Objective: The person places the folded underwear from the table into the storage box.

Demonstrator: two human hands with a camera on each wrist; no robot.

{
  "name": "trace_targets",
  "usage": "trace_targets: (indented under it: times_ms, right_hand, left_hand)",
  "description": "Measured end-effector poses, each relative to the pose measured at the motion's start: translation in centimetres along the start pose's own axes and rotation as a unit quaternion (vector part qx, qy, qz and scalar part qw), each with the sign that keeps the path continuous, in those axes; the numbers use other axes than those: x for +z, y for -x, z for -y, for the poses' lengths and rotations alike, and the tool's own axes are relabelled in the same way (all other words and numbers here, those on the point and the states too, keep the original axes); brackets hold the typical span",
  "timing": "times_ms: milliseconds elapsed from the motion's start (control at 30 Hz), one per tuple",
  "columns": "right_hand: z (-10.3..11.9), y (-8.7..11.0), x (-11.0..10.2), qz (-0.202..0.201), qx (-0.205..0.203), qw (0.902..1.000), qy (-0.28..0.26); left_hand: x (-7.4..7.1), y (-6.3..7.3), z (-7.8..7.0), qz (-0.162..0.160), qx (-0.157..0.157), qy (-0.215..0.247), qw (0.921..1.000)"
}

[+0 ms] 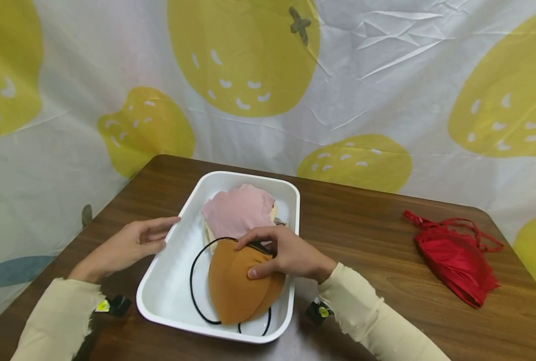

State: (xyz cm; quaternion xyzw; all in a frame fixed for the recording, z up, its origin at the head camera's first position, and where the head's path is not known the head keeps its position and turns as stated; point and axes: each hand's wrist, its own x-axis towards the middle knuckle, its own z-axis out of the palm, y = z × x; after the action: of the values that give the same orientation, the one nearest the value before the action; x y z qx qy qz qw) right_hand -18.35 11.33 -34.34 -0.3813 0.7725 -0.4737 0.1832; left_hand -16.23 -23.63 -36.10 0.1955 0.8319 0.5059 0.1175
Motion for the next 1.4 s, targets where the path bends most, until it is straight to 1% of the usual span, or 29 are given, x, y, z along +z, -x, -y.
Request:
trace_targets:
  times_ms: [100, 167, 200, 267, 333, 400, 500, 600, 700, 800, 867, 900, 967, 1067, 1167, 1300, 1367, 1400]
  right_hand:
    - [0.0, -0.1, 0.2, 0.038, -0.010, 0.9983, 0.043]
    - [0.1, -0.1, 0.3, 0.050, -0.023, 0.9940, 0.094]
    - [0.3, 0.0, 0.4, 0.051, -0.027, 0.9902, 0.128]
    - [0.5, 0.1, 0.4, 0.050, -0.032, 0.9777, 0.201]
    - [0.6, 0.1, 0.6, 0.056, -0.038, 0.9603, 0.271]
    - [0.7, 0.2, 0.8, 0.068, -0.033, 0.9469, 0.313]
    - [0.6, 0.2, 1.1, 0.081, -0.028, 0.9335, 0.348]
    - [0.6, 0.1, 1.5, 0.084, -0.015, 0.9265, 0.366]
    - [0.7, 0.3, 1.9, 0.080, -0.006, 0.9171, 0.391]
    - [1.0, 0.6, 2.2, 0.068, -0.006, 0.9051, 0.420]
    - [1.2, 0.9, 2.2, 0.057, -0.011, 0.8998, 0.432]
    - [1.2, 1.0, 2.2, 0.052, -0.017, 0.8983, 0.436]
    - [1.4, 1.2, 2.0, 0.045, -0.029, 0.8990, 0.435]
    - [1.7, 1.6, 1.6, 0.041, -0.052, 0.9034, 0.424]
    - [1.9, 2.1, 1.0, 0.038, -0.064, 0.9102, 0.407]
    - [2.0, 2.8, 0.1, 0.018, -0.084, 0.9199, 0.383]
    - [1.9, 3.2, -0.5, 0.001, -0.100, 0.9201, 0.379]
    - [1.8, 3.4, -0.7, -0.010, -0.109, 0.9185, 0.380]
  left_hand:
    - [0.0, 0.0, 0.0, 0.000, 0.001, -0.002, 1.0000]
    - [0.0, -0.1, 0.0, 0.001, 0.001, -0.002, 1.0000]
    - [0.1, -0.1, 0.0, 0.000, 0.000, -0.002, 1.0000]
    - [0.1, -0.1, -0.1, 0.000, -0.001, -0.001, 1.0000]
    - [0.1, -0.1, -0.1, -0.002, -0.005, -0.002, 1.0000]
    - [0.1, 0.0, -0.2, -0.004, -0.007, -0.005, 1.0000]
    - [0.1, 0.0, -0.2, -0.006, -0.007, -0.009, 0.9999]
    - [0.1, -0.1, -0.2, -0.005, -0.007, -0.010, 0.9999]
    - [0.2, -0.1, -0.1, -0.004, -0.006, -0.010, 0.9999]
    - [0.2, -0.1, 0.1, -0.003, -0.005, -0.010, 0.9999]
    - [0.2, 0.0, 0.1, -0.003, -0.003, -0.008, 1.0000]
    - [0.2, 0.0, 0.2, -0.003, -0.003, -0.006, 1.0000]
    - [0.2, 0.0, 0.2, -0.003, -0.002, -0.002, 1.0000]
    - [0.1, 0.0, 0.1, -0.003, 0.000, -0.002, 1.0000]
    - [0.1, -0.1, 0.1, 0.000, 0.003, -0.003, 1.0000]
    - [0.1, 0.0, 0.2, 0.002, 0.007, 0.000, 1.0000]
    - [0.0, 0.0, 0.2, 0.001, 0.007, 0.000, 1.0000]
    - [0.0, 0.0, 0.1, 0.000, 0.007, 0.000, 1.0000]
